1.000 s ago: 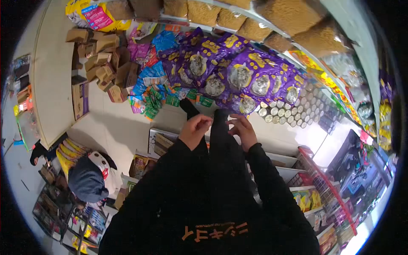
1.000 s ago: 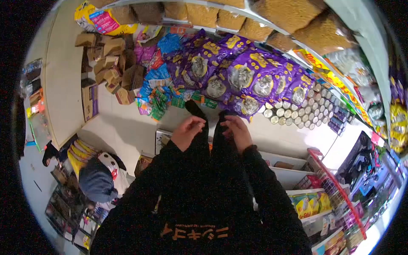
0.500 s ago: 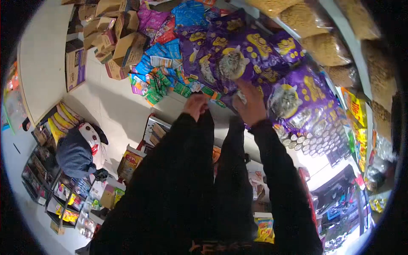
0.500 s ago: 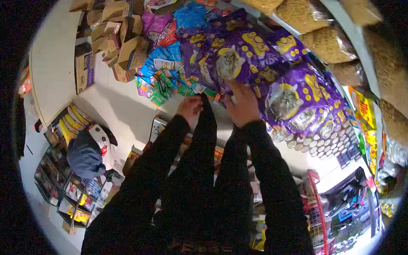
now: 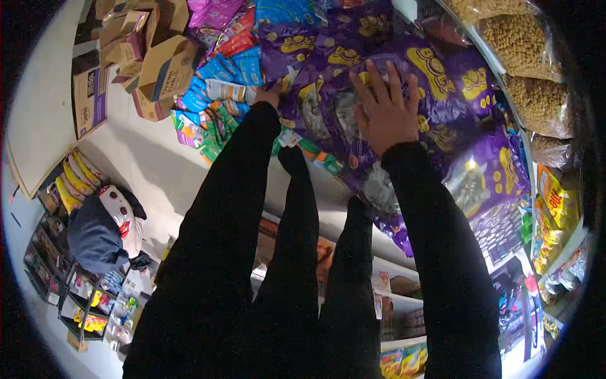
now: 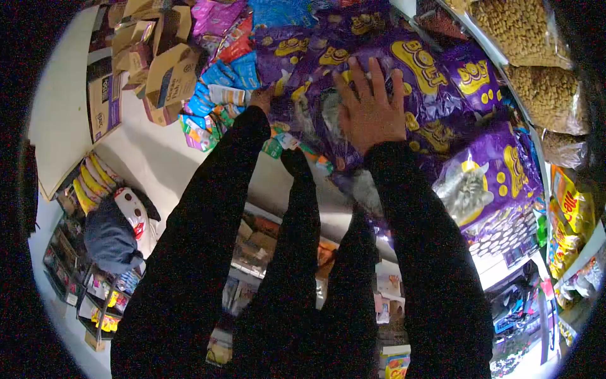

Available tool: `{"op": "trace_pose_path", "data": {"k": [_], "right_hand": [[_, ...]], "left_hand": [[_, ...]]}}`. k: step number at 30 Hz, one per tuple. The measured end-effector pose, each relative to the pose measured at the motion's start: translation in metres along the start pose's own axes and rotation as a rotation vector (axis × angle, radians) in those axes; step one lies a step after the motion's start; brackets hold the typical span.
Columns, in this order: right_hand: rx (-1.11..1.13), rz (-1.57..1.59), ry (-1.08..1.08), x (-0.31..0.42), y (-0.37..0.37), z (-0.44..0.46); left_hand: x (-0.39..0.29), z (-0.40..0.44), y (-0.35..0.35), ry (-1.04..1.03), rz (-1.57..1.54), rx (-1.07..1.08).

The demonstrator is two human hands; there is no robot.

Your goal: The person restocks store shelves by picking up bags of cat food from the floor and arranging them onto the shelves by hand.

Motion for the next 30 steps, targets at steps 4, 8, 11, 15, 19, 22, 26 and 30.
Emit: {"op": "trace_pose_path", "data": {"k": [4, 8, 11, 15, 19, 22, 26, 30], "right_hand": [[0.009, 0.050, -0.008, 0.000, -0.005, 0.002], [-0.014, 0.097, -0.003, -0.001, -0.004, -0.003], [-0.031, 0.108, 0.001, -0.003, 0.002, 0.000], [0.012, 0.211, 0.007, -0.007, 0.008, -0.009], [0.042, 0.312, 0.018, -0.009, -0.002, -0.011], [0.023, 0.301, 0.068, -0.007, -0.014, -0.011], [-0.018, 0.128, 0.062, -0.017, -0.066, -0.007], [0.162, 0.087, 0.057, 0.004, -0.010, -0.023]], "left_hand": [[-0.038, -0.016, 0.032, 0.040, 0.055, 0.074], [-0.073, -0.066, 0.076, 0.233, 0.041, -0.037], [-0.086, -0.088, 0.097, 0.146, 0.031, -0.205], [-0.088, -0.091, 0.115, -0.135, -0.206, -0.404], [-0.163, -0.163, 0.187, -0.206, 0.155, -0.481], [-0.183, -0.188, 0.212, -0.329, 0.058, -0.505], [-0.215, -0.216, 0.215, -0.386, -0.057, -0.488], [-0.232, -0.232, 0.193, -0.415, 0.019, -0.452]]}}
Point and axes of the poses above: each hand's wrist, its own z-axis towards the middle knuckle, its own y-axis out of the back of the hand, x = y × z, the point moved 7 cm from there along z, towards the middle knuckle, and after that the axes turned 10 degrees about z, right-handed, at the moved point
